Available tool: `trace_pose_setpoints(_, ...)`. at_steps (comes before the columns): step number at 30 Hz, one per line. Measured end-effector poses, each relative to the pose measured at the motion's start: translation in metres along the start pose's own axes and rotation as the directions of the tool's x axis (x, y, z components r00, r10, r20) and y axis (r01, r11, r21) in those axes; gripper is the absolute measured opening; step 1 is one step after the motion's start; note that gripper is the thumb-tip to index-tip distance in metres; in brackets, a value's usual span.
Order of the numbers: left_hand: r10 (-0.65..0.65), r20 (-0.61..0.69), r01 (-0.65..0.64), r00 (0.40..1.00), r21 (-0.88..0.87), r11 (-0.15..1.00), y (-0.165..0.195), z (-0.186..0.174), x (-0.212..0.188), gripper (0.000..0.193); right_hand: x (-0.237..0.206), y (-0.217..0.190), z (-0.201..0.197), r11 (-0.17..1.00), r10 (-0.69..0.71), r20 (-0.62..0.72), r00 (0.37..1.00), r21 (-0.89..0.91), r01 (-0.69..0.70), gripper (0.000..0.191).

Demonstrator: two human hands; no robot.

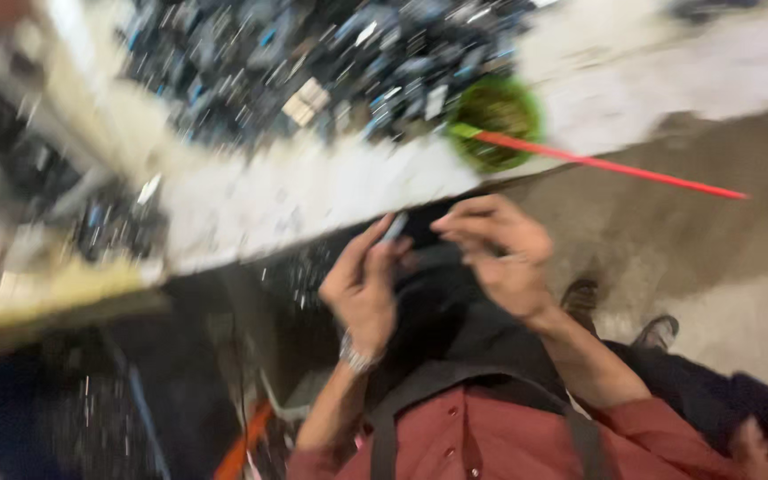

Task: The person stands at a workbench covered with piles of small black electrical components and applies a liquid from a green cup to each component using a red-handled brush, handling the parts one at a time and placing finished pieces aside.

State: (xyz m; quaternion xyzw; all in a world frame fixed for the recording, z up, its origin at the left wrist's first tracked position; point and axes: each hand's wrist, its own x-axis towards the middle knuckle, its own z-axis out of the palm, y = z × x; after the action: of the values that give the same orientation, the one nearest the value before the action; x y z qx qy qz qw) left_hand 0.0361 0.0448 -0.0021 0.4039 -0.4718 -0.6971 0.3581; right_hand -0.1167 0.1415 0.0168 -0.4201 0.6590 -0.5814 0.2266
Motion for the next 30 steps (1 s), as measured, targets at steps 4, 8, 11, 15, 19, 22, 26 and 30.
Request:
trace_pose_setpoints(4, 0.124, 0.203, -0.163, 0.971, 0.185, 0.969, 0.007, -0.004, -0.009, 0.031, -0.009, 0.002, 0.014, 0.937, 0.220, -0.037, 0.975, 0.286, -0.201, 0.017)
trace_pose_setpoints(8, 0.230, 0.213, -0.292, 0.950, 0.338, 0.895, 0.013, -0.002, -0.015, 0.034, -0.011, 0.001, 0.016, 0.961, 0.183, -0.052, 0.982, 0.222, -0.167, 0.015)
trace_pose_setpoints(11, 0.296, 0.224, -0.361, 0.929, 0.364, 0.859, 0.016, 0.000, -0.015, 0.034, -0.008, -0.001, 0.013, 0.989, 0.117, -0.060, 0.991, 0.101, -0.110, 0.015)
trace_pose_setpoints(15, 0.400, 0.265, -0.478, 0.877, 0.395, 0.785, 0.018, -0.002, -0.013, 0.033, -0.010, -0.005, 0.012, 0.993, -0.052, -0.056, 0.997, -0.112, 0.045, 0.016)
trace_pose_setpoints(19, 0.533, 0.318, -0.620, 0.784, 0.425, 0.659, 0.020, -0.003, -0.010, 0.032, -0.018, -0.003, 0.011, 0.987, -0.083, -0.044, 0.996, -0.138, 0.076, 0.018)
trace_pose_setpoints(22, 0.549, 0.343, -0.647, 0.762, 0.414, 0.640, 0.020, -0.003, -0.010, 0.032, -0.021, 0.004, 0.009, 0.988, 0.115, -0.061, 0.991, 0.111, -0.108, 0.015)
trace_pose_setpoints(26, 0.532, 0.315, -0.619, 0.786, 0.391, 0.681, 0.020, -0.005, -0.010, 0.031, -0.012, 0.008, -0.011, 0.945, 0.305, -0.277, 0.911, 0.206, -0.253, 0.014)
trace_pose_setpoints(30, 0.502, 0.261, -0.566, 0.824, 0.381, 0.731, 0.019, -0.006, -0.011, 0.031, 0.003, 0.004, -0.039, 0.939, 0.127, -0.430, 0.894, 0.343, 0.032, 0.024)
